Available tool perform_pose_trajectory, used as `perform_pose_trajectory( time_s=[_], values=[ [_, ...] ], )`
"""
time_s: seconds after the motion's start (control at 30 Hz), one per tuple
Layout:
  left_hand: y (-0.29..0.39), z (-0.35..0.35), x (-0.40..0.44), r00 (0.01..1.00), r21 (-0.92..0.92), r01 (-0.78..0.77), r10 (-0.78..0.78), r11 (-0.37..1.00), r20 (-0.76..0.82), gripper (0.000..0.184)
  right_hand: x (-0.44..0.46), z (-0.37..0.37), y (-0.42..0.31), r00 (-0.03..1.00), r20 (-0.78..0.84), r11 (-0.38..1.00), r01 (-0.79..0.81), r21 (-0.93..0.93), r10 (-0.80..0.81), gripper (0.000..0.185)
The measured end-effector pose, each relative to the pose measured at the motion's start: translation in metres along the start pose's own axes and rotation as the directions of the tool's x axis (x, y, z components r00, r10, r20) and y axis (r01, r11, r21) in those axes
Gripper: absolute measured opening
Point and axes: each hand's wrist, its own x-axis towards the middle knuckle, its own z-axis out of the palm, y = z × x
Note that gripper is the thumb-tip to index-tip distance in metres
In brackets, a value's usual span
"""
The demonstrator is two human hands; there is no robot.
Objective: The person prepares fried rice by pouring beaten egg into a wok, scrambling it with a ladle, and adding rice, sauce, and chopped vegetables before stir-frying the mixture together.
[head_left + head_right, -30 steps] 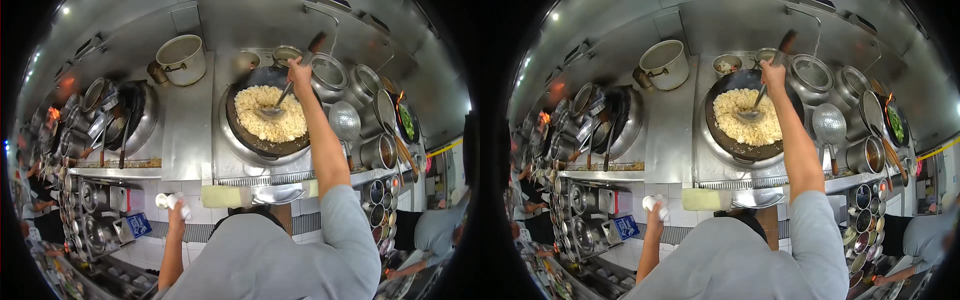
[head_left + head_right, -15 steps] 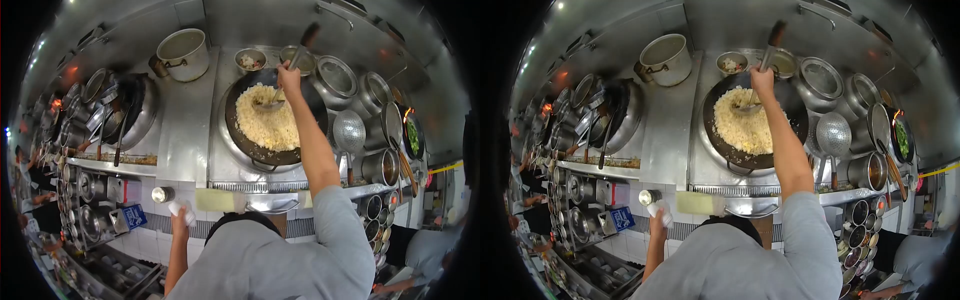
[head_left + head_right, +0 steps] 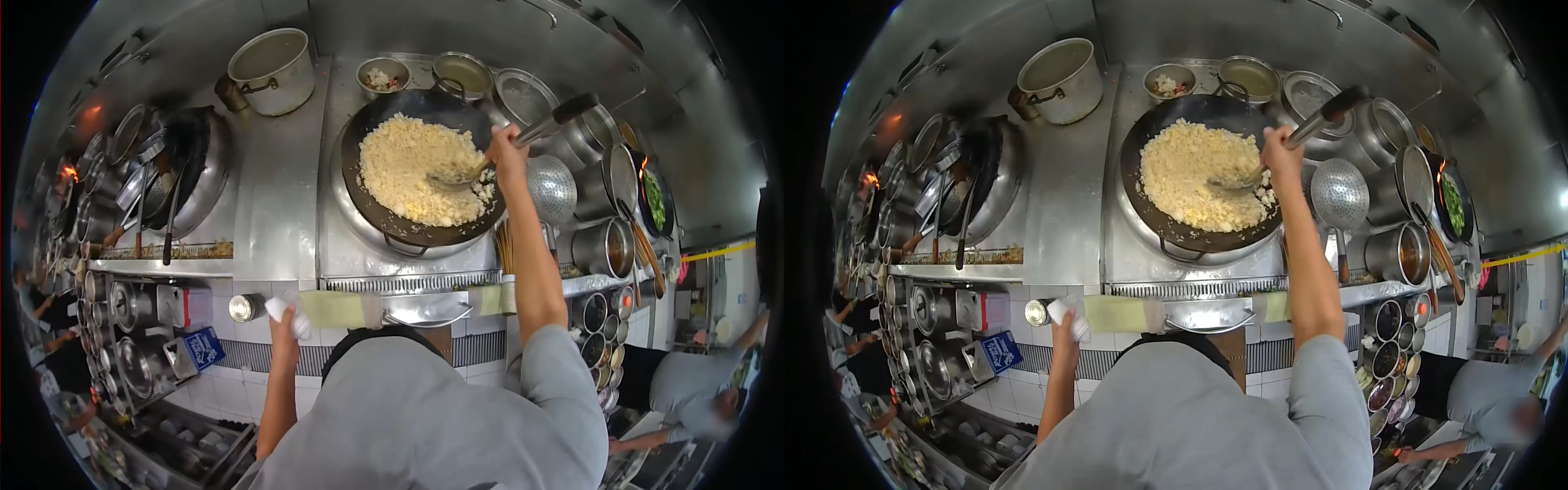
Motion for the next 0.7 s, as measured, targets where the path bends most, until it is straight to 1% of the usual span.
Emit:
perform_pose_trajectory(
  time_s=[0.07,0.1,0.13,0.2,0.23,0.27,0.33,0.37,0.4,0.43,0.47,0.5,0.53,0.57,0.6,0.67,0.7],
  values=[
    [0.012,0.019,0.002,0.997,-0.050,-0.055,0.058,0.997,0.053,0.047,0.005,0.001,-0.033,0.982,-0.141,0.970,-0.095,0.224,0.128,0.030],
    [0.010,0.016,0.007,0.995,0.003,-0.081,0.081,0.997,0.064,0.046,-0.010,0.005,-0.060,0.949,-0.304,0.995,-0.065,0.075,0.085,0.031],
    [0.008,0.014,0.002,0.997,0.001,-0.068,0.068,0.998,0.043,0.046,-0.029,0.006,-0.057,0.952,-0.288,0.994,-0.084,0.073,0.102,0.031],
    [0.014,0.019,0.003,0.993,0.054,-0.119,0.118,0.991,0.027,0.045,-0.053,0.008,-0.047,0.932,-0.329,0.987,-0.121,0.103,0.148,0.029],
    [0.007,0.015,0.008,0.996,0.070,-0.087,0.084,0.994,0.042,0.044,-0.048,0.006,-0.001,0.983,-0.144,0.973,-0.077,0.219,0.110,0.030],
    [0.007,0.014,0.005,0.996,0.076,-0.085,0.081,0.994,0.048,0.044,-0.035,0.008,0.019,0.999,0.036,0.964,-0.045,0.262,0.037,0.032],
    [0.009,0.028,0.006,0.996,-0.054,-0.027,0.032,0.998,0.089,0.041,-0.014,0.016,0.006,0.992,-0.127,0.960,0.015,0.279,0.022,0.033],
    [0.018,0.034,-0.001,0.993,-0.063,-0.026,0.033,0.998,0.117,0.040,-0.013,0.022,-0.018,0.992,-0.122,0.960,0.023,0.279,0.012,0.033],
    [0.016,0.031,0.000,0.994,-0.069,-0.022,0.029,0.997,0.108,0.040,-0.023,0.029,-0.050,0.977,-0.210,0.968,0.025,0.250,0.029,0.033],
    [0.014,0.025,0.000,0.993,-0.022,-0.030,0.032,0.999,0.115,0.040,-0.034,0.036,-0.063,0.952,-0.300,0.975,0.015,0.222,0.054,0.033],
    [0.012,0.017,0.000,0.991,0.032,-0.041,0.036,0.999,0.130,0.040,-0.039,0.043,-0.046,0.951,-0.303,0.975,0.003,0.223,0.066,0.033],
    [0.009,0.011,0.001,0.990,0.043,-0.042,0.036,0.998,0.136,0.040,-0.037,0.051,-0.020,0.975,-0.167,0.968,-0.109,0.228,0.149,0.034],
    [0.006,0.007,0.004,0.993,0.039,-0.025,0.020,0.999,0.117,0.042,-0.030,0.056,-0.006,0.975,-0.029,0.954,-0.210,0.217,0.221,0.035],
    [0.004,0.007,0.005,0.995,0.023,-0.010,0.007,1.000,0.097,0.044,-0.018,0.053,-0.007,0.971,-0.027,0.954,-0.229,0.194,0.238,0.035],
    [0.012,0.009,0.004,0.994,0.011,-0.021,0.020,1.000,0.105,0.044,-0.014,0.055,-0.027,0.975,-0.024,0.958,-0.212,0.193,0.221,0.035],
    [0.021,0.003,-0.006,0.992,-0.044,-0.034,0.040,0.998,0.123,0.046,-0.018,0.055,-0.063,0.951,-0.267,0.986,-0.133,0.104,0.156,0.035],
    [0.017,-0.004,-0.003,0.991,-0.042,-0.059,0.064,0.997,0.119,0.047,-0.025,0.053,-0.066,0.953,-0.275,0.986,-0.092,0.135,0.127,0.036]
  ],
)
